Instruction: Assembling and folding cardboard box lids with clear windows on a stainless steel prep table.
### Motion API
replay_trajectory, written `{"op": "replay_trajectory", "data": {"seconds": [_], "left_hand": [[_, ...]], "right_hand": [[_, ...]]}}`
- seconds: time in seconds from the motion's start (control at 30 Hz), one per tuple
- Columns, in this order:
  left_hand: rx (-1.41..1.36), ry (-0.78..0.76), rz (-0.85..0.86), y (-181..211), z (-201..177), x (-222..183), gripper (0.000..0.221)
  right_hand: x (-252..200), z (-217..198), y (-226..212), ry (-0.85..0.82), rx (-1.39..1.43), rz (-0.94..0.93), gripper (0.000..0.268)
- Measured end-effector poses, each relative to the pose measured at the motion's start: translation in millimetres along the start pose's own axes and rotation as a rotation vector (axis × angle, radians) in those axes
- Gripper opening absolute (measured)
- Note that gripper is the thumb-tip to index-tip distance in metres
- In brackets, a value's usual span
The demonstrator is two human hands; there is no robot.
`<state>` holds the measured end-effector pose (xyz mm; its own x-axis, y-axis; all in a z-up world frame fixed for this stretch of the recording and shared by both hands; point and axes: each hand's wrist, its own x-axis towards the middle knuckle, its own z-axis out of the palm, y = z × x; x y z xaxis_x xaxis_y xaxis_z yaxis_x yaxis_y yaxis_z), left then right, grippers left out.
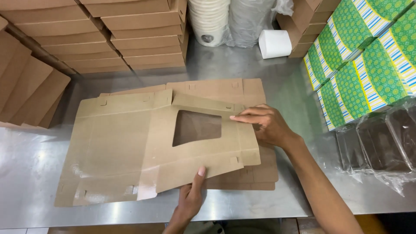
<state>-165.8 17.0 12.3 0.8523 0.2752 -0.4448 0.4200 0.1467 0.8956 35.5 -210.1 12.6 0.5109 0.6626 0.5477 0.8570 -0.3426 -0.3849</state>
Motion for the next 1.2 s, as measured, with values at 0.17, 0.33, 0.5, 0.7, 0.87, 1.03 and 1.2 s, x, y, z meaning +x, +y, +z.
{"op": "replay_trajectory", "data": {"seconds": [0.17, 0.33, 0.5, 0.7, 0.87, 1.03, 1.2], "left_hand": [[0.397, -0.062, 0.622, 25, -38, 5, 0.053], [0.853, 0.045, 1.26, 97, -40, -7, 0.052], [0.748, 0.017, 1.645, 208, -7, -38, 0.02], [0.539, 0.01, 1.37, 213, 15, 69, 0.02], [0.72, -0.148, 0.984, 148, 23, 171, 0.023], [1.007, -0.541, 0.687, 125, 46, 137, 0.071], [1.162, -0.638, 0.689, 90, 54, 126, 0.082]], "right_hand": [[14, -8, -40, 0.045, 0.448, -0.017, 0.028], [-20, 10, -43, 0.084, 0.674, 0.133, 0.028], [-13, -7, -81, 0.336, 0.991, 0.549, 0.042], [5, -19, -65, 0.406, 1.264, 0.868, 0.027], [23, -11, -47, 0.304, 1.124, 1.051, 0.026], [3, 16, -1, -0.087, 0.734, 1.083, 0.032], [26, -24, -28, -0.62, 0.437, 1.161, 0.044]]}}
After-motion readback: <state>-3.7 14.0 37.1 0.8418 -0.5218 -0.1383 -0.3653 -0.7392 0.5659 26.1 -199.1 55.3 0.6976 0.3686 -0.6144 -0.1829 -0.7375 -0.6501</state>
